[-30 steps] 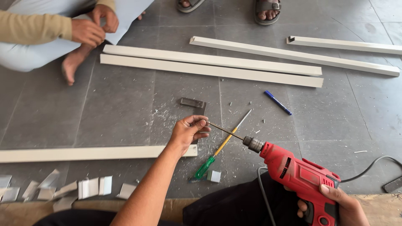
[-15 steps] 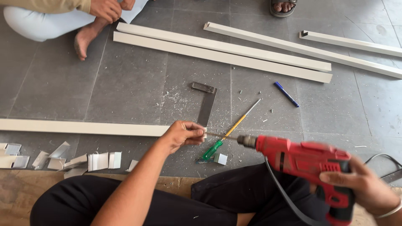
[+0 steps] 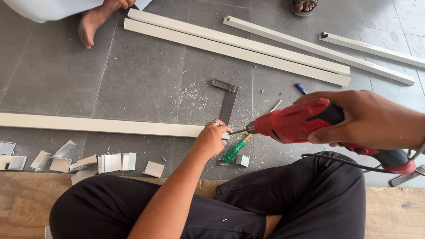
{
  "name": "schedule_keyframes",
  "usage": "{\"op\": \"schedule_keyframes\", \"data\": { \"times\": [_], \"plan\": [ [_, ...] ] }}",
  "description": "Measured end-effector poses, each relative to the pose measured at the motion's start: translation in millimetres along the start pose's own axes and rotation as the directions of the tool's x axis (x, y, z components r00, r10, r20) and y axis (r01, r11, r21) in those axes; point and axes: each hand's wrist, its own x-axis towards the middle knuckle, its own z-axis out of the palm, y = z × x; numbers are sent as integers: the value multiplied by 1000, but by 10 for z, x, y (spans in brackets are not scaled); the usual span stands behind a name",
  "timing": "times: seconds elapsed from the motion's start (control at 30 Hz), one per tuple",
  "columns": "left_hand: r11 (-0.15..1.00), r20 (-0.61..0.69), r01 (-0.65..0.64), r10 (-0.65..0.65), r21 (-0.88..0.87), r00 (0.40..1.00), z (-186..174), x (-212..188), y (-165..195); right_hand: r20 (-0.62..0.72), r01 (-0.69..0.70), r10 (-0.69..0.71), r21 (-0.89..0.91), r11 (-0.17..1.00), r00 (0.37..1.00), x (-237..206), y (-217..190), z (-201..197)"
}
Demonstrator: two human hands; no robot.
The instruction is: The person sits on the floor and uses a power drill to attach small metal brackets to white plastic moldings. They also use a screwdriver to tighten screws and a square ruler to check alignment. Another person is visible nearby, also working with moldings.
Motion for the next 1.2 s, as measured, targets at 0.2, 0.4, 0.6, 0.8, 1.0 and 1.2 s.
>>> {"op": "schedule_keyframes", "data": {
  "times": [0.2,0.4,0.6,0.8,1.0,1.2],
  "plan": [
    [999,35,24,-25,27,999,61,55,-99,24,20,-17,-111,994,1000,70,-294,-7],
    [997,56,47,-50,65,997,65,77,-104,84,-55,62,-81,995,994,125,-357,-27],
    [994,30,25,-28,102,999,68,95,-92,42,77,-73,-90,993,996,155,-395,-30],
    [892,-18,10,-3,452,1000,45,140,-85,193,147,-55,-505,850,980,110,-693,-100],
    [832,226,-203,96,516,969,10,429,-302,279,123,43,-551,826,959,245,-1063,-205],
    [848,212,-224,135,481,968,48,459,-460,180,-63,136,-363,930,974,405,-1304,-218]
  ]
}}
